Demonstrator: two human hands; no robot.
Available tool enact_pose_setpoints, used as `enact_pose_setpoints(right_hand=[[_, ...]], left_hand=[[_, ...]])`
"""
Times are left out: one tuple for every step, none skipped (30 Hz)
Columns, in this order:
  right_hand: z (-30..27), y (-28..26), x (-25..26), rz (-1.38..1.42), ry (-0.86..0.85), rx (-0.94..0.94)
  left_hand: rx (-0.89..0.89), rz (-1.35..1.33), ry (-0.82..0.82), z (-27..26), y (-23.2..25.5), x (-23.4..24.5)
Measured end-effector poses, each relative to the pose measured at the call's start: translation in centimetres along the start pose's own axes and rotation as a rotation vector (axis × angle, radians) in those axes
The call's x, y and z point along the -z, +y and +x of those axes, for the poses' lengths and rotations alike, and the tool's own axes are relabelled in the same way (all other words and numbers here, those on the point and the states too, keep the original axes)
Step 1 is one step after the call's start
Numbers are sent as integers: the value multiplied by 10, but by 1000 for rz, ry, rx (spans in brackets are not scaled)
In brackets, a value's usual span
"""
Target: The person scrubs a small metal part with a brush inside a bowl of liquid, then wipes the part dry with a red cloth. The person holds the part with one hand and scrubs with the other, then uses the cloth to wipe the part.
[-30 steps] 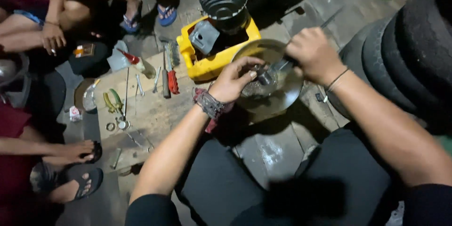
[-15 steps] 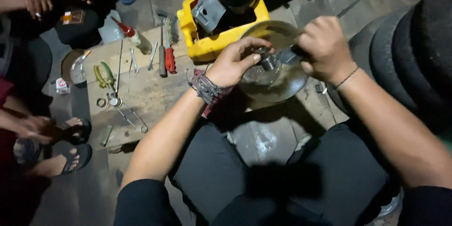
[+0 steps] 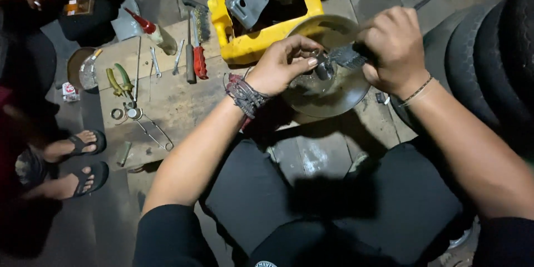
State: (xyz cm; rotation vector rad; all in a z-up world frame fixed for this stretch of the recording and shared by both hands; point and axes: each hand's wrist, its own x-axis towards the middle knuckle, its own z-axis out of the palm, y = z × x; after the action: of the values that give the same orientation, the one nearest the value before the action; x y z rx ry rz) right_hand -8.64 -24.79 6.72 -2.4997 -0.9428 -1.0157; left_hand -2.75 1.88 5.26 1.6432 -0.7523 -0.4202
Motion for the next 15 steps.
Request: enact_pose_setpoints(right_hand=[[4,-5,0,1,-2,-3],[8,-10,1,4,-3,13],[12,-15,1,8,-6,28],[10,-14,0,9,-8,26],[9,-11,-2,-29,-41,53],[8,-9,-4,-67,-73,80],[4,-4,-3,-68,-74,82],[1,0,-2,-165,-99,109],[-1,5,-2,-260,-121,138],[-4,9,-4,-259,-119,143],[-8,12,-7,-271,-71,111],[-12,16,-10,-283,-22,80],[-6,11,-7,-286,-22,78],[0,6,-5,-211,33,82],[4,1,-1,-137,84,85]], left_hand=[[2,-2,-1,1,-1,-1],[-28,-29,0,2,-1,-2],[-57,-57,3,3,-2,-3],[-55,-60,1,1,5,-2],[-32,-15,28,0,12,1],[-10,29,54,-1,19,4],[-12,28,56,0,12,5],[-15,-15,113,0,5,6],[-18,-56,172,0,-2,9],[-20,-54,177,0,0,9],[-3,-58,175,-2,2,10],[15,-62,172,-3,5,10],[13,-62,169,-2,6,7],[33,-10,151,-1,8,5],[54,39,131,-1,9,1]])
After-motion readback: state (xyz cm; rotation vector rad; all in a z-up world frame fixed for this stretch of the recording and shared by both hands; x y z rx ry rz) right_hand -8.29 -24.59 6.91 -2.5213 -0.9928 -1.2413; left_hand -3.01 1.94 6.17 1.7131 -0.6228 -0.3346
